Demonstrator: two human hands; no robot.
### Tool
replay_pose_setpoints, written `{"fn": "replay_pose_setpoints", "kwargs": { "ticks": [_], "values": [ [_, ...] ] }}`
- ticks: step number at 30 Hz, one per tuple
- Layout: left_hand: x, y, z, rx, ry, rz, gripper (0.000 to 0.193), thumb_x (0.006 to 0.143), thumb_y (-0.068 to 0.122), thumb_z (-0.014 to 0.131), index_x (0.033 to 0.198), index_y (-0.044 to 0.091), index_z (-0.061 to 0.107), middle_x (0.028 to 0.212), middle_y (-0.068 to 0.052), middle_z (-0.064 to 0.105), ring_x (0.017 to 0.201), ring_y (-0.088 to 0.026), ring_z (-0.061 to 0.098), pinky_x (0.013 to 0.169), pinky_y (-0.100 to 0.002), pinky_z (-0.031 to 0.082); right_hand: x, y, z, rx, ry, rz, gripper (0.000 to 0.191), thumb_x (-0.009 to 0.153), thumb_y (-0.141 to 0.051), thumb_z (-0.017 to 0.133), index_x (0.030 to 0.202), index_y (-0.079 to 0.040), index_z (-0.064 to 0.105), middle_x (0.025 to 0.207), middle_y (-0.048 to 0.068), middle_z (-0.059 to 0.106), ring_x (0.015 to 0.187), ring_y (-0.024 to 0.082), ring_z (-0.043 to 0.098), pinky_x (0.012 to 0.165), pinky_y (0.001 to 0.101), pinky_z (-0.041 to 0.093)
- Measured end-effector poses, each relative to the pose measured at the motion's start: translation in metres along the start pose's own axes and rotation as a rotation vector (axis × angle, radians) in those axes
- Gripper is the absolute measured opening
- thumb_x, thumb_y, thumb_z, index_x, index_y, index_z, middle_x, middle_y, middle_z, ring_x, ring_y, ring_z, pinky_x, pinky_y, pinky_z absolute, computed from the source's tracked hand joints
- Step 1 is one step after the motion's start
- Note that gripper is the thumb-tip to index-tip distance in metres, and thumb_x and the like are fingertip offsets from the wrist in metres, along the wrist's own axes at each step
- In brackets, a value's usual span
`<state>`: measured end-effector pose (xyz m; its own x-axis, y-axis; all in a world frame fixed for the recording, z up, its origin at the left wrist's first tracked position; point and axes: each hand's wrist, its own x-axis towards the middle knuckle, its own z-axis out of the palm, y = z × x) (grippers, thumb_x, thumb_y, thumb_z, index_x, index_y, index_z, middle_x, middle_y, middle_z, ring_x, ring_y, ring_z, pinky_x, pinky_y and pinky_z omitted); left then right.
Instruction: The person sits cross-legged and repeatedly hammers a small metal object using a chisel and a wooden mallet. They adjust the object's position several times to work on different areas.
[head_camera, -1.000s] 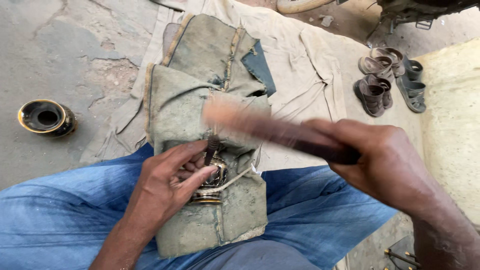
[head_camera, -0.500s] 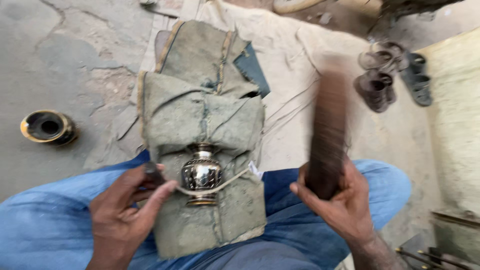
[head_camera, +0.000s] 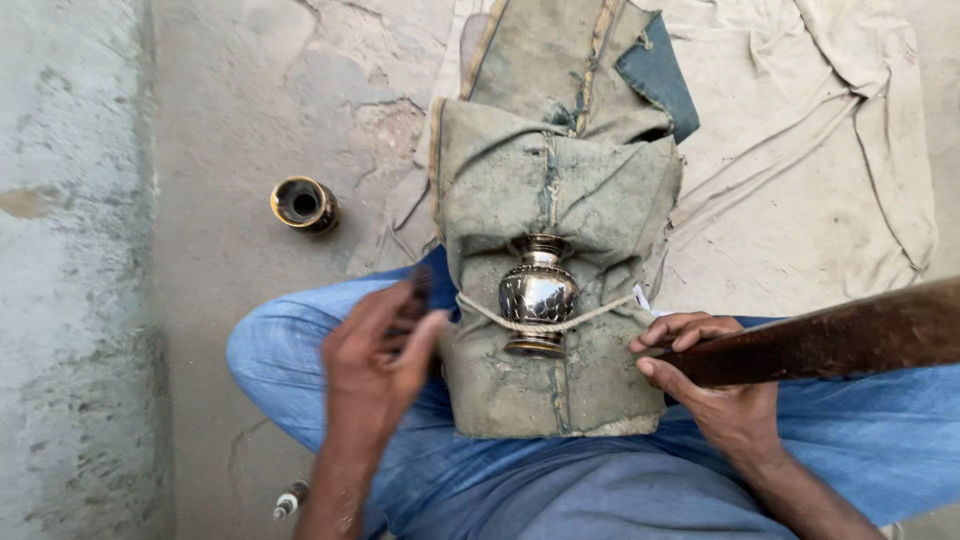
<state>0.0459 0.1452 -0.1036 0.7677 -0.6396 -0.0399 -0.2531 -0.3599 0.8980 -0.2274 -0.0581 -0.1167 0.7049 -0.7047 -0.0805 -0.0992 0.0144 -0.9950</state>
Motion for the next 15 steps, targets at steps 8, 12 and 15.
{"fn": "replay_pose_setpoints", "kwargs": {
  "ticks": [8,12,15],
  "values": [
    [0.043,0.041,0.051,-0.313,-0.330,0.059,0.044,0.086,0.016,0.084,0.125,0.003,0.070,0.103,-0.009,0.076,0.089,-0.013,0.073,0.075,-0.026,0.066,0.021,-0.052,-0.033,-0.497,0.151,0.214,0.031,0.083,0.001,0.078,0.111,-0.001,0.064,0.080,0.010,0.070,0.066,0.022,0.068,0.061,0.0348,0.062],
    [0.044,0.049,0.055,-0.236,-0.437,0.060,0.048,0.085,0.018,0.083,0.130,0.008,0.068,0.101,-0.007,0.077,0.081,-0.011,0.072,0.065,-0.026,0.062,0.028,-0.063,-0.052,-0.405,0.028,0.034,0.029,0.090,-0.005,0.075,0.115,-0.003,0.060,0.088,0.006,0.070,0.080,0.015,0.072,0.074,0.0288,0.064],
    [0.050,0.056,0.055,-0.236,-0.488,0.126,0.051,0.086,0.017,0.082,0.133,0.008,0.065,0.100,-0.008,0.076,0.081,-0.014,0.074,0.068,-0.028,0.062,0.035,-0.069,-0.055,-0.287,-0.102,0.132,0.032,0.084,-0.008,0.078,0.108,-0.006,0.057,0.086,0.005,0.070,0.080,0.015,0.073,0.069,0.0301,0.066]
  ]
}}
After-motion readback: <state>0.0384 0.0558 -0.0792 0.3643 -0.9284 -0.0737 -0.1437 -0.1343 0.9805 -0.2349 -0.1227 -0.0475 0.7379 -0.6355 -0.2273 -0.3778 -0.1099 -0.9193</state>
